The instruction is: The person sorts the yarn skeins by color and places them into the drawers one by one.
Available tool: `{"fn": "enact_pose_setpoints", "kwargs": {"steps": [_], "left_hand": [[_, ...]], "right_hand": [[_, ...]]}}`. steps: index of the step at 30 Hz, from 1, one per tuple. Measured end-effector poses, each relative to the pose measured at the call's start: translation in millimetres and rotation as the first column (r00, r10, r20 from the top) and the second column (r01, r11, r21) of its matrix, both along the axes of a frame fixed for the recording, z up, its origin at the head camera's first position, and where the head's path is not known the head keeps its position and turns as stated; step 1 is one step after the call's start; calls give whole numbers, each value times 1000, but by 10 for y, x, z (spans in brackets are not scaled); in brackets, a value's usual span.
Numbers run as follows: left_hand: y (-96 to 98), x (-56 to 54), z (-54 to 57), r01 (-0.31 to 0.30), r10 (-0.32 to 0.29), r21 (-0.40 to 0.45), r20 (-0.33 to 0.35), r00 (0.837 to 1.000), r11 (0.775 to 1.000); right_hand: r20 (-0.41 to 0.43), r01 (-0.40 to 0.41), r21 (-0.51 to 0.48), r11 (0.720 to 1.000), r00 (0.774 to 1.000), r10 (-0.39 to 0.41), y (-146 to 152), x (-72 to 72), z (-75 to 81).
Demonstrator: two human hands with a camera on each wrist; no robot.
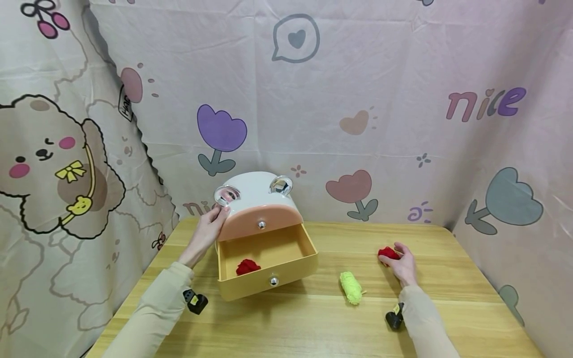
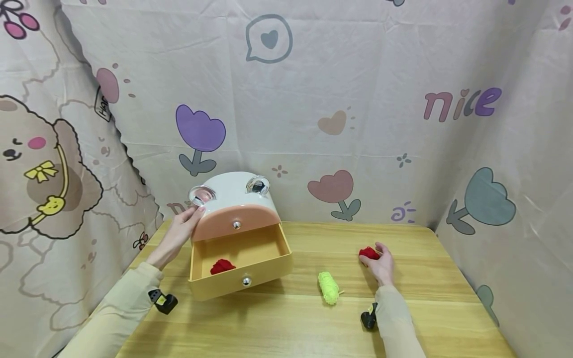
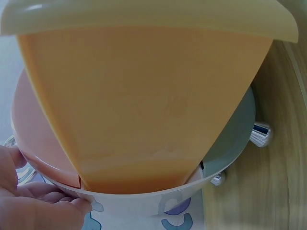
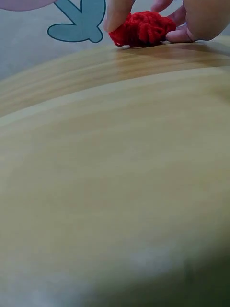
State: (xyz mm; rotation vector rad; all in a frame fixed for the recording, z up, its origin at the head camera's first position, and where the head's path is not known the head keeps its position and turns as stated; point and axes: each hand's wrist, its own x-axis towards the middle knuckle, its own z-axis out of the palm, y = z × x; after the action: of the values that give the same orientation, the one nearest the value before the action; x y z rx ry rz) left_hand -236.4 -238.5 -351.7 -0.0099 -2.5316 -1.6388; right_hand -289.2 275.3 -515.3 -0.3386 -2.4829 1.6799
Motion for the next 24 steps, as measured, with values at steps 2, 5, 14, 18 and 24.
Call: {"fn": "enact_pose_setpoints", "kwargs": {"steps": [2,5,14,18,24], "left_hand": [[1,1,-2,0,0,1,0,1000,1000],[3,3,1,0,0,4,-1,1000,1000],[16,10,4,-8,8,8,-12,1000,1000],[16,9,7,-12,12,6,-6,1000,1000],[9,0,-1,-17,17,-4,-2,1000,1000]], "right_hand": [[5,-8,0,1000,1000,8,-4,-16,-4],[14,-11,15,1000,1000,11,-10,-35,-9],[8,14,67,998,1000,-15,-39,-34,7],[12,20,74,997,1000,-21,-41,-27,18],[0,38,72,997,999,-38,-39,-36,-6]]}}
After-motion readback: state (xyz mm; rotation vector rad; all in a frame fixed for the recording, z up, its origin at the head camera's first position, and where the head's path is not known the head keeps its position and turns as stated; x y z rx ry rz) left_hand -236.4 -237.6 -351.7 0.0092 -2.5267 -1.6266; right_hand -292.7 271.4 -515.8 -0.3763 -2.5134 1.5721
